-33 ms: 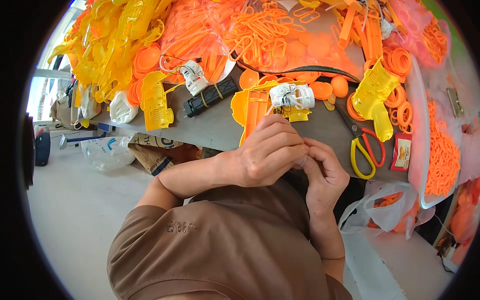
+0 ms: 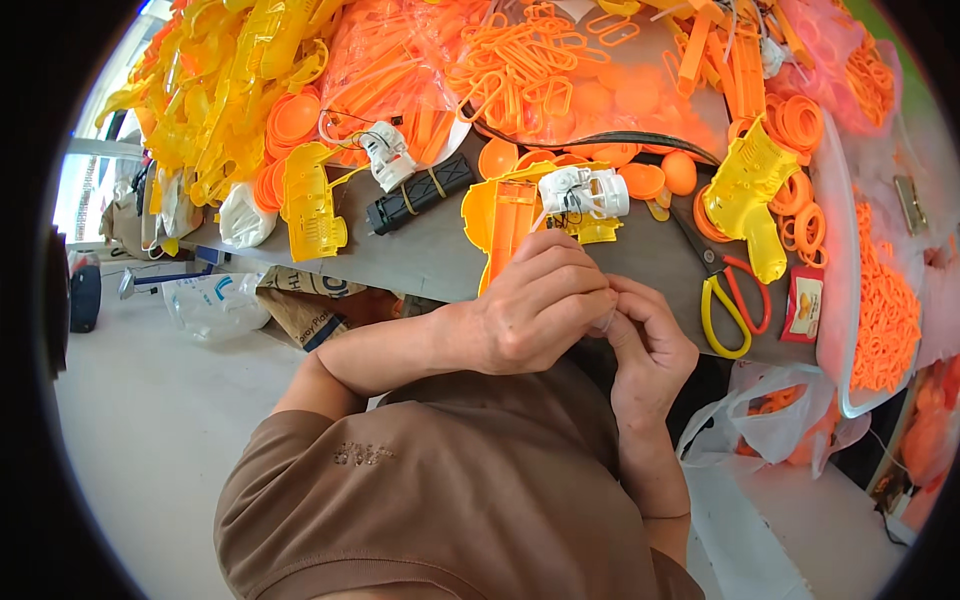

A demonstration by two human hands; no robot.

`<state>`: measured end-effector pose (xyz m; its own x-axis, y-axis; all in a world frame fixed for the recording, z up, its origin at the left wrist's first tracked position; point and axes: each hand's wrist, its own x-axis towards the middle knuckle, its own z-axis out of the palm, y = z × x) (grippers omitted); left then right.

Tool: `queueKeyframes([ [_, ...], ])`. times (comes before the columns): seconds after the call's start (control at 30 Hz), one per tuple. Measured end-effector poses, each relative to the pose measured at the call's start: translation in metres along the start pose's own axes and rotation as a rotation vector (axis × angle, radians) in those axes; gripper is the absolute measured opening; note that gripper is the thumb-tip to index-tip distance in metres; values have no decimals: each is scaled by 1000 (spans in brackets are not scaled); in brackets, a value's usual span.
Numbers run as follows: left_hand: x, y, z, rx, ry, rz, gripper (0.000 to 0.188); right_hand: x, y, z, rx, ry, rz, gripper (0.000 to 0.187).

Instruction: Assembling internal mechanisms and outer plastic shells of toy guns on a workbench.

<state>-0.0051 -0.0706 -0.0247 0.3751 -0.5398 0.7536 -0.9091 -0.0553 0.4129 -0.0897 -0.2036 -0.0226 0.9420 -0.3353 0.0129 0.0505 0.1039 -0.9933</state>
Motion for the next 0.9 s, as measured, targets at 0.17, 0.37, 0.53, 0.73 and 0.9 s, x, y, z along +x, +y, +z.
queueKeyframes([
  [0.17, 3, -5, 3, -26, -31, 7, 28, 8, 4, -3, -45, -5, -96, 7],
  [0.37, 14, -28, -11, -53, -58, -84, 29, 13, 3, -28, -91, 75, -167, 1],
  [0.53, 14, -39, -10, -74, -85, -139, 33, 13, 5, -44, -51, 47, -97, 10],
  [0.73, 14, -41, -15, -278, -78, -399, 36, 47, 11, -54, 341, -16, 84, 29],
  [0.9, 14, -39, -18, -327, -112, -446, 34, 55, -1, -12, 136, -203, 358, 18],
])
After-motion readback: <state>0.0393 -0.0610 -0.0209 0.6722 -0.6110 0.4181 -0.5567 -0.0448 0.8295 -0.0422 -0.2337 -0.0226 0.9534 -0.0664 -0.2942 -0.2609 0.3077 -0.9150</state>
